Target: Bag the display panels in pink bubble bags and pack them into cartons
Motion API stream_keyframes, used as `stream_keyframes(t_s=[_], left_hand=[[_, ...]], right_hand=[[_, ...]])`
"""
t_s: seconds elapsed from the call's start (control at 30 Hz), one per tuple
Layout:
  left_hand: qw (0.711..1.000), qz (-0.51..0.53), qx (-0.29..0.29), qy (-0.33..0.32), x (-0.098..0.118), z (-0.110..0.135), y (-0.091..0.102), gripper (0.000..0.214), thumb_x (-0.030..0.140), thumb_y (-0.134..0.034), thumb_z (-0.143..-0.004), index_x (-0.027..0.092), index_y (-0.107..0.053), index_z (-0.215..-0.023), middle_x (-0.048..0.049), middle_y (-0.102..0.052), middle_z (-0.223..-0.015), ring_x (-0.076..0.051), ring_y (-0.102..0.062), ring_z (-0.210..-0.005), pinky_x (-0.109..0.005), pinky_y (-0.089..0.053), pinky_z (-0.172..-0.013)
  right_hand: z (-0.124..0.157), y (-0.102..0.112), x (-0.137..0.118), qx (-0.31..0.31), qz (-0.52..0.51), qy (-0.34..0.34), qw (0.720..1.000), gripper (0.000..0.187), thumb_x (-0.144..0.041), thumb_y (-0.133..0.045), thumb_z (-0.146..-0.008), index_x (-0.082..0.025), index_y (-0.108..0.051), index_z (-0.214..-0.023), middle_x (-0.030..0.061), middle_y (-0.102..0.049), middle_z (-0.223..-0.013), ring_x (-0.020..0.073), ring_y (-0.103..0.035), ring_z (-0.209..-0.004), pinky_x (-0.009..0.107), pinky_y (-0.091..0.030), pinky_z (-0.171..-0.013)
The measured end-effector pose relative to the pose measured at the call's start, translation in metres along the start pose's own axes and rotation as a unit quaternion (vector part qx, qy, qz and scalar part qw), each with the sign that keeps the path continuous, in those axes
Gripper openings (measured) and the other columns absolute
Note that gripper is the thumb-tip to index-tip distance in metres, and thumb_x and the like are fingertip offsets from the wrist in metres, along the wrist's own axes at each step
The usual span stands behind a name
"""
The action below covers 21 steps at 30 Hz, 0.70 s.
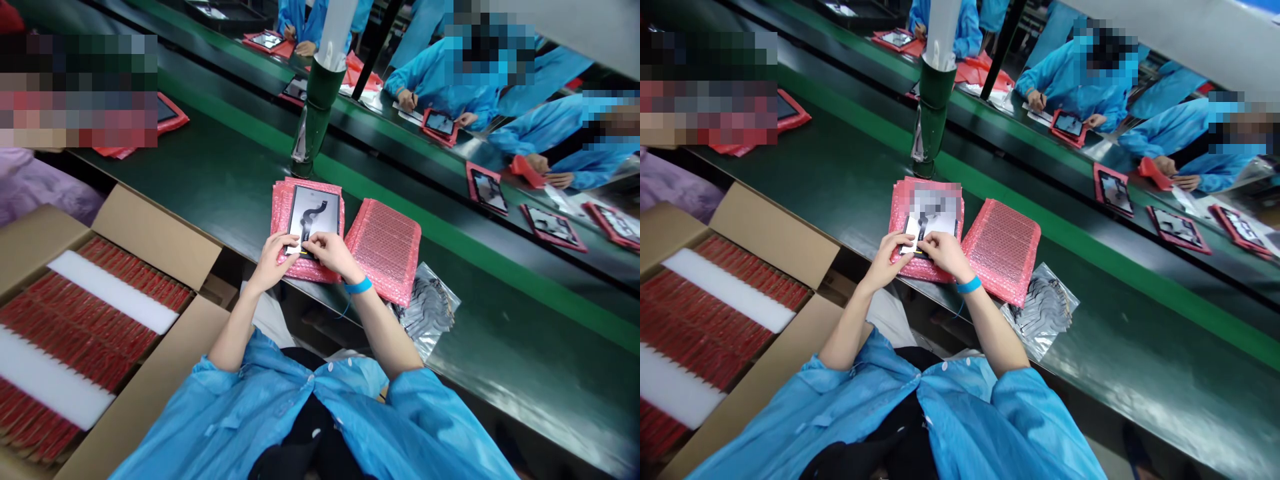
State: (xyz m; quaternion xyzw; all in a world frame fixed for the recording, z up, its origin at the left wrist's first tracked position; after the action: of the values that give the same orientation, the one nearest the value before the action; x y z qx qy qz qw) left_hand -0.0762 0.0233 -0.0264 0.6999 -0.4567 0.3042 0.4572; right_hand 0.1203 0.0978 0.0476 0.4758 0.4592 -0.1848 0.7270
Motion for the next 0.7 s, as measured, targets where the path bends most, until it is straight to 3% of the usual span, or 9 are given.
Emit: stream_keyframes(t_s=[0.37, 0.7], left_hand=[[1.0, 0.007, -0.002, 0.011, -0.0005, 0.0001, -0.0002, 0.02, 0.039, -0.067, -0.106, 0.027, -0.068, -0.122, -0.0082, -0.073, -0.145, -0.029, -0.049, -0.154, -0.055, -0.038, -0.133], [1.0, 0.005, 0.001, 0.005, 0.0008, -0.0003, -0.0001, 0.02, 0.039, -0.067, -0.106, 0.027, -0.068, -0.122, -0.0091, -0.074, -0.144, -0.028, -0.051, -0.152, -0.054, -0.039, -0.133]], right_hand=[[-0.001, -0.0043, -0.0006, 0.015, 0.022, -0.009, 1.0, 0.033, -0.049, -0.068, -0.097, -0.021, -0.065, -0.08, -0.0029, -0.061, -0.062, 0.0145, -0.052, -0.058, 0.028, -0.037, -0.062], [0.005, -0.0042, -0.0042, 0.03, 0.076, 0.028, 0.996, 0.024, -0.04, -0.07, -0.098, -0.021, -0.065, -0.084, -0.0047, -0.06, -0.064, 0.0151, -0.053, -0.064, 0.028, -0.036, -0.068]])
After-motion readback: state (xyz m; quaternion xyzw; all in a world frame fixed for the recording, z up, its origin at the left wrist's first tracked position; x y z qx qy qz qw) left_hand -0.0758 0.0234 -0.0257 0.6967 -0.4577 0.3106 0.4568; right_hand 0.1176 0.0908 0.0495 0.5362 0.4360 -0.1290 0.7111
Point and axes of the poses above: each hand's wrist, its own z-axis away from the middle knuckle, its own y-axis out of the back of the hand, x = y × z, the point moved 1 cm from there along -z, towards the middle knuckle
